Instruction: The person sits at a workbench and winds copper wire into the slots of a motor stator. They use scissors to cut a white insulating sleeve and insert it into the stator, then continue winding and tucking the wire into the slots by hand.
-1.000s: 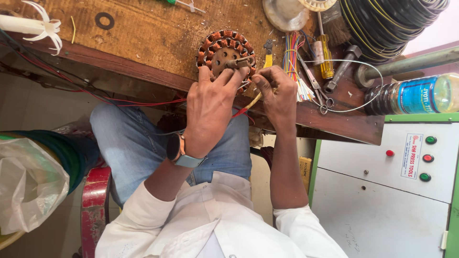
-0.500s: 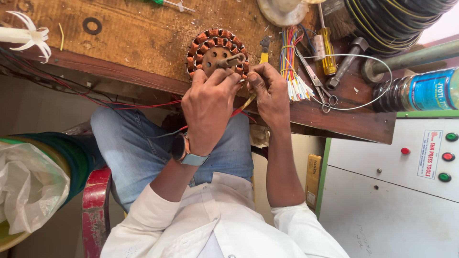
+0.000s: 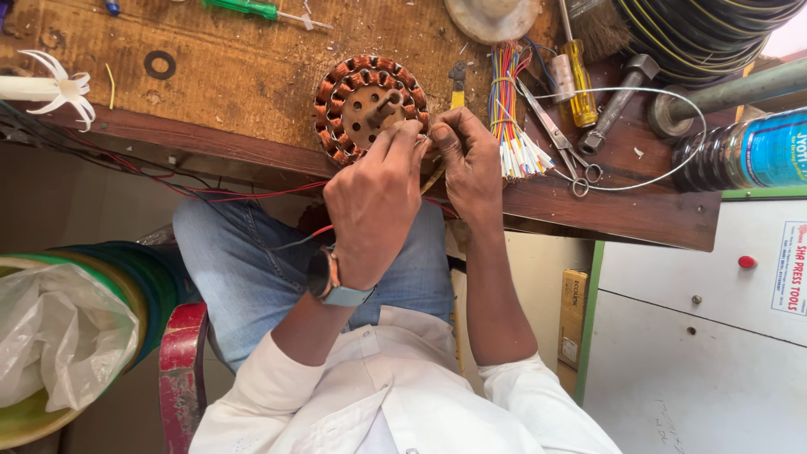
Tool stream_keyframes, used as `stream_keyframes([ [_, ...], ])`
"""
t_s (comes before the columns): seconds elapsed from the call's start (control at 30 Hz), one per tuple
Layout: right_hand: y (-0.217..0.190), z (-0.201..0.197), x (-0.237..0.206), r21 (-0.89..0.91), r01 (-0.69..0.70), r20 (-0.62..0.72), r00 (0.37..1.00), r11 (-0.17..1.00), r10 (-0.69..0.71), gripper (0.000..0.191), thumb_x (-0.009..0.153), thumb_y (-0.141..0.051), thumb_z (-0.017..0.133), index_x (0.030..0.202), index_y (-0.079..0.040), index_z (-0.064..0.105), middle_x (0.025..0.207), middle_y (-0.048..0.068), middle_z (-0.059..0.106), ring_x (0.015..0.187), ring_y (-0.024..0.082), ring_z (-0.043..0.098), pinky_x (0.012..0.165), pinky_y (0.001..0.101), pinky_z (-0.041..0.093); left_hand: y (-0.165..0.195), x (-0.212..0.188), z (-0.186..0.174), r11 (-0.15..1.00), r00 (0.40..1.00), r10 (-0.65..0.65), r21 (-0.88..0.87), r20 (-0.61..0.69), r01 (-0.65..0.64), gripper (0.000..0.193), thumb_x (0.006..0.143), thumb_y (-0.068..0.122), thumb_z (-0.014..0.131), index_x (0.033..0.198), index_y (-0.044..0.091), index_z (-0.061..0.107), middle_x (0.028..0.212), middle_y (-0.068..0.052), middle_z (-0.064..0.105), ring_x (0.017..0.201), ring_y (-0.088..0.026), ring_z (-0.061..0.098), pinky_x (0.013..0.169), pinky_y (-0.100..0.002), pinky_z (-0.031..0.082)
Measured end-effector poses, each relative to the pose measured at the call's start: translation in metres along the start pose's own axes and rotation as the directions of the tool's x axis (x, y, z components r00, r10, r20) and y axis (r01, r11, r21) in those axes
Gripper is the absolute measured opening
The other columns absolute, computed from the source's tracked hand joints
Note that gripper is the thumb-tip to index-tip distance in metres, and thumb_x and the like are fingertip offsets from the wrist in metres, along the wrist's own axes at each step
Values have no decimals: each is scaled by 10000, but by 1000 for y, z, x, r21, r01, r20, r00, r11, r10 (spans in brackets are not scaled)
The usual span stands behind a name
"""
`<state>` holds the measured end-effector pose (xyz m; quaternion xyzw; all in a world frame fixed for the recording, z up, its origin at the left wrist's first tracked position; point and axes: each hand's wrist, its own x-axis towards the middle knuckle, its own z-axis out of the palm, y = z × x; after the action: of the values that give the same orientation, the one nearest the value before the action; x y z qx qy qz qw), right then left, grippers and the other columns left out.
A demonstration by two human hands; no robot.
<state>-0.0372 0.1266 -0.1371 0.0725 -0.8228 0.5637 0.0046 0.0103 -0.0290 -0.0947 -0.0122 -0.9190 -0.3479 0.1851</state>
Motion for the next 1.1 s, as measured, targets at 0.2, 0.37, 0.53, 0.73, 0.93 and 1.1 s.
stream_keyframes([
  [0.2,-1,-6,5,84,26,15,1000,996,-28,321,1068,-330,634,1037,-10,622,900,7,626,829,72,609,766,246,535,-2,7,10,998,999,37,-48,-20,-38,283,964,238,715,1228,170,641,1134,-2,714,804,-263,733,659,-382,574],
  [0.37,-7,-12,7,-132,238,3,971,962,-240,307,1044,-279,696,986,17,641,913,69,618,846,159,608,768,304,496,-19,8,3,990,991,92,-112,100,-80,348,943,252,757,1268,241,634,1087,17,725,833,-270,729,666,-402,571],
  [0.53,-13,-9,4,-165,272,35,962,948,-270,300,1017,-279,716,978,13,661,918,81,653,862,184,651,786,321,517,-33,10,-11,995,975,78,-69,208,-65,518,881,266,773,1369,273,600,1056,18,726,811,-289,724,626,-426,563],
  [0.73,-15,1,-8,-278,332,-32,935,901,-354,313,1027,-296,715,996,13,679,1014,126,685,1025,257,651,901,378,523,-30,-1,-19,993,970,89,-89,225,-71,531,881,196,758,1384,278,605,1116,9,717,882,-285,715,690,-431,577],
  [0.93,-12,0,-13,-233,231,-111,959,945,-262,395,1021,-381,694,1023,14,693,1145,163,731,1077,261,710,909,363,555,-26,-8,-16,991,977,95,-107,192,-75,507,877,187,761,1358,252,615,1151,11,710,962,-263,704,744,-429,578],
  [1.1,-13,-15,-12,-225,248,-69,960,942,-270,405,1017,-392,693,1034,14,693,1188,154,740,1009,234,725,824,326,570,-10,-9,-11,997,979,56,-64,198,-44,481,890,162,750,1352,224,631,1100,-3,702,927,-267,696,728,-419,574],
])
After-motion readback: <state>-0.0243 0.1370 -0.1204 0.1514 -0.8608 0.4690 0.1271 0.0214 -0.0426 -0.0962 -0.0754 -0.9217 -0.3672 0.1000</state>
